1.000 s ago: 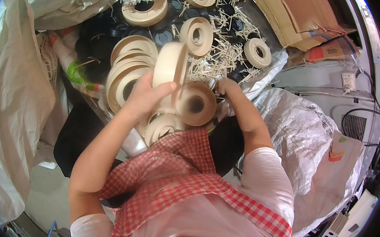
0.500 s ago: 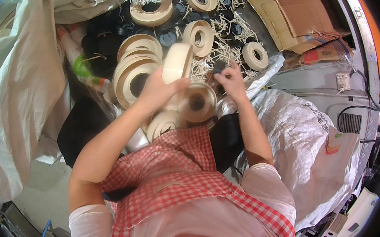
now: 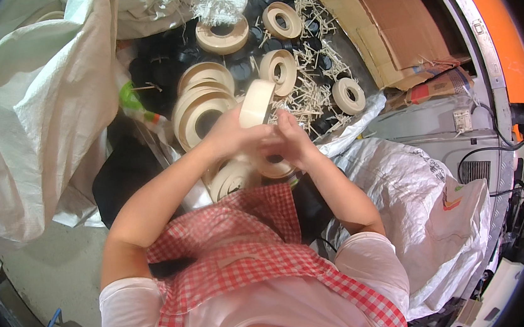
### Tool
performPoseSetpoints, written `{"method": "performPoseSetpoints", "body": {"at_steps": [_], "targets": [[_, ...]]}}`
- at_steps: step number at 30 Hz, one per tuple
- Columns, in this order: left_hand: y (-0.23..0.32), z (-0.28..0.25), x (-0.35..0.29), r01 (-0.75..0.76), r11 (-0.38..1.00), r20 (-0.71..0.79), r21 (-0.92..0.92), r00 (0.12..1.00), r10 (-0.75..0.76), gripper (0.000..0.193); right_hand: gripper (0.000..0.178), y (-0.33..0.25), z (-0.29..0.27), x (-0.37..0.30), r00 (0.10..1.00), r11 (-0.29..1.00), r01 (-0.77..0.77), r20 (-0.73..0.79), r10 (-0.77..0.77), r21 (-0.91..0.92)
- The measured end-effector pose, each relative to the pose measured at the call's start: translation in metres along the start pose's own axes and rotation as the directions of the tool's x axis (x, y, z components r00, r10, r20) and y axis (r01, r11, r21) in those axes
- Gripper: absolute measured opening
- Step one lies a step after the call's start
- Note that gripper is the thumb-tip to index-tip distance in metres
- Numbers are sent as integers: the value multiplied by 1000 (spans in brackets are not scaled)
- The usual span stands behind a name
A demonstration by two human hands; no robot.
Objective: The person sorts large plastic components by hand, taking them from a large white sack and placing them into groups on a workbench among other smaller black parts.
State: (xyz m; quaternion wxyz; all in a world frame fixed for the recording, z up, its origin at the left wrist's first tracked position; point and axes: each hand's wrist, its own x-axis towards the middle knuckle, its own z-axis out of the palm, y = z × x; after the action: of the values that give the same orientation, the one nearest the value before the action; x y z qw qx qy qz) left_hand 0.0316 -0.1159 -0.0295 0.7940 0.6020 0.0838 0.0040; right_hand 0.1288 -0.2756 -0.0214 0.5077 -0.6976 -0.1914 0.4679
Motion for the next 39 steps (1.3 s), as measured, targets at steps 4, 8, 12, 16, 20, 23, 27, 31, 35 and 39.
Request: {"method": "performPoseSetpoints", "body": {"at_steps": [4,8,12,16,20,23,27,31,35,39], "targets": [[1,2,-3,-2,997,10,-75,1000,3,49,42,-1,13,-3,753,367,469,147,-641,-804],[-9,0,-2,-16,999,-39,50,999,17,51,53,7,11,1,977,945,135,-119,-177,-298],[0,8,-2,52,995,-25,86,998,-50,51,40,62,-16,22,917,811,271,-118,-382,-519],[12,-26,-3,30,994,-132,-107,990,-44,57,34,59,-25,15,989,708,56,-57,-135,-704],[49,-67,-10,175,889,-183,423,977,-106,61,42,101,-26,1,961,181,275,270,-52,-944],[50,-72,-12,351,543,-345,763,931,-117,60,40,106,-23,-10,957,-24,278,275,89,-960],[31,-70,-20,239,166,-286,957,876,388,57,40,49,-17,-15,998,230,69,65,-24,-971],[31,-19,0,85,965,-282,248,959,-12,48,34,44,-38,-10,957,998,-8,-290,-9,-59],[-7,35,21,3,999,-58,-53,998,-6,54,70,22,-18,-17,981,999,45,-189,-42,7],[-33,29,18,140,985,-79,-102,986,-149,61,98,11,-48,-19,989,902,145,79,-123,-407]]}}
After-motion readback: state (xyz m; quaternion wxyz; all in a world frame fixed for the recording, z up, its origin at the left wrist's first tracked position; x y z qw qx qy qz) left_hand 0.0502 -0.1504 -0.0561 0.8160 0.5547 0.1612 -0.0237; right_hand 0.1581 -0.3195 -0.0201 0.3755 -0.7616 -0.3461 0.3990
